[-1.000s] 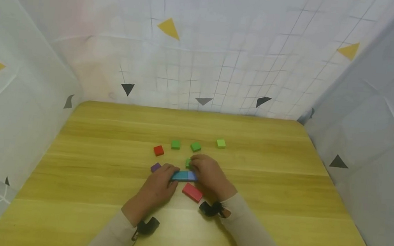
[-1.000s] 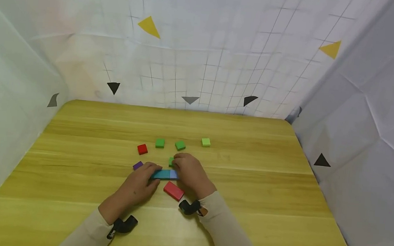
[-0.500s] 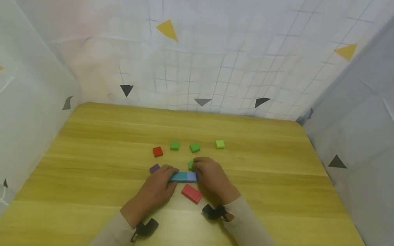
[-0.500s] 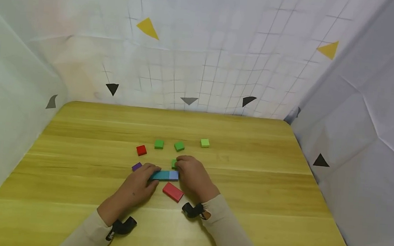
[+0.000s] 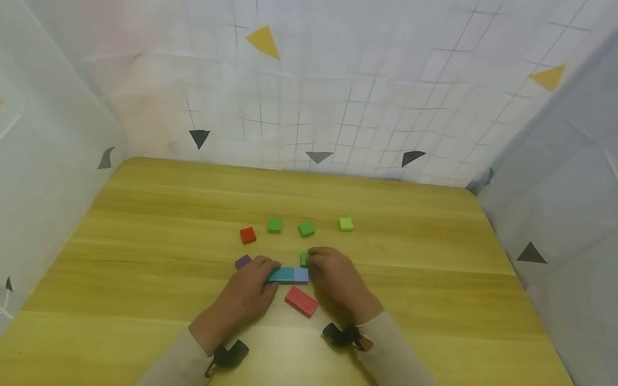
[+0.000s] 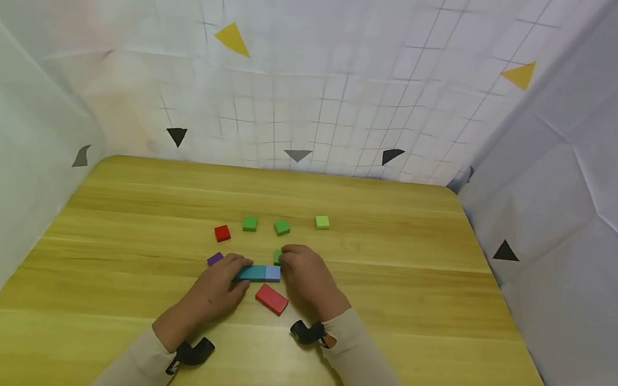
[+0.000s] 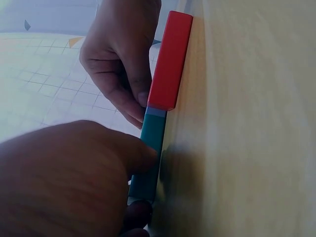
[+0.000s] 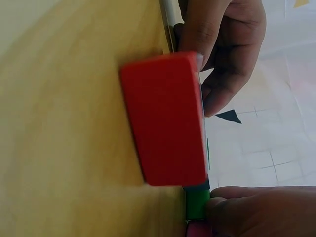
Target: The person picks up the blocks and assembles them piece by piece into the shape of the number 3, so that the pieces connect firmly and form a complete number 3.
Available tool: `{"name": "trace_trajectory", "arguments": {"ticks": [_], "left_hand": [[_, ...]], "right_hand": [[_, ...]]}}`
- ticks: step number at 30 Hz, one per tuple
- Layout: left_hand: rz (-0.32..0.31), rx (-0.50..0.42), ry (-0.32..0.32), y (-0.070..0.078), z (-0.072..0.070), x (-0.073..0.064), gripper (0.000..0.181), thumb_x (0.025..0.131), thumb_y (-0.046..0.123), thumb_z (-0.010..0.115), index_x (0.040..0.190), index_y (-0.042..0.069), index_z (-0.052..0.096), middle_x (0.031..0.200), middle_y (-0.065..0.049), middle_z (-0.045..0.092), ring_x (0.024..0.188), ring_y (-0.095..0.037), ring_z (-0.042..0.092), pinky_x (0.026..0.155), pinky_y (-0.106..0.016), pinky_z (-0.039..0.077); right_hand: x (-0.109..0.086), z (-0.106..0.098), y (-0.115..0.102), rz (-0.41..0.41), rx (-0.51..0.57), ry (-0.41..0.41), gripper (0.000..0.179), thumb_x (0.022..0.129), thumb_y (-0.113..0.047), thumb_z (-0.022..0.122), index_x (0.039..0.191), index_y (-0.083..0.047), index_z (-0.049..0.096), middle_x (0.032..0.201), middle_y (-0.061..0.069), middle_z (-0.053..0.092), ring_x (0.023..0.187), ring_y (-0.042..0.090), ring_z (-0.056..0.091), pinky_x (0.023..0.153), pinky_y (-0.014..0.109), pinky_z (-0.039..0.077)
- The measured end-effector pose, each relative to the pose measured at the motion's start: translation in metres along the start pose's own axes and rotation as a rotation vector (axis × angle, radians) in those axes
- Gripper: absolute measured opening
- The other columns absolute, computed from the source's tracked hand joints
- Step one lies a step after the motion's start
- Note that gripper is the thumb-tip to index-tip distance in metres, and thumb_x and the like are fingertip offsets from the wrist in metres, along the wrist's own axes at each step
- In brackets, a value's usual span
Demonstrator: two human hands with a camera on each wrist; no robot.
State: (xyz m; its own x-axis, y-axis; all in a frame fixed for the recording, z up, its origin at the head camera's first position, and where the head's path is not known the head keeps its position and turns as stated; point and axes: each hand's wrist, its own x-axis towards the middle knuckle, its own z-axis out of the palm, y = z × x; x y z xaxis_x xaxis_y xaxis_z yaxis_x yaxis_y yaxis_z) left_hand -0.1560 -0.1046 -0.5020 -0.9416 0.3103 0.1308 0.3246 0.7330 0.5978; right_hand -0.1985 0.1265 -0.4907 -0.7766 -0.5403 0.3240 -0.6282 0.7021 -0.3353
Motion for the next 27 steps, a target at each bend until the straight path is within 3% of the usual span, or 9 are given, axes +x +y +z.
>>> {"name": "trace_trajectory", "arguments": {"ticks": [8, 27], "left_hand": [[-0.031, 0.034, -0.034, 0.0003, 0.0010, -0.0011, 0.037, 0.097, 0.024, 0.063, 0.133, 0.015, 0.058, 0.130, 0.001, 0.059, 0.123, -0.016, 0.056, 0.103, -0.038, 0.048], [-0.027, 0.027, -0.029, -0.0004, 0.0019, 0.0007, 0.037, 0.097, 0.024, 0.063, 0.132, 0.013, 0.059, 0.129, 0.000, 0.059, 0.122, -0.017, 0.057, 0.103, -0.039, 0.048]], "right_hand": [[-0.0053, 0.0017, 0.0003, 0.026, 0.006, 0.001, 0.017, 0.095, -0.008, 0.064, 0.107, -0.008, 0.076, 0.119, 0.005, 0.069, 0.113, 0.020, 0.064, 0.099, 0.035, 0.051], [-0.0071, 0.0032, 0.0012, -0.002, 0.037, 0.036, 0.017, 0.094, -0.007, 0.065, 0.108, -0.007, 0.075, 0.119, 0.005, 0.069, 0.112, 0.020, 0.064, 0.097, 0.036, 0.052]]}}
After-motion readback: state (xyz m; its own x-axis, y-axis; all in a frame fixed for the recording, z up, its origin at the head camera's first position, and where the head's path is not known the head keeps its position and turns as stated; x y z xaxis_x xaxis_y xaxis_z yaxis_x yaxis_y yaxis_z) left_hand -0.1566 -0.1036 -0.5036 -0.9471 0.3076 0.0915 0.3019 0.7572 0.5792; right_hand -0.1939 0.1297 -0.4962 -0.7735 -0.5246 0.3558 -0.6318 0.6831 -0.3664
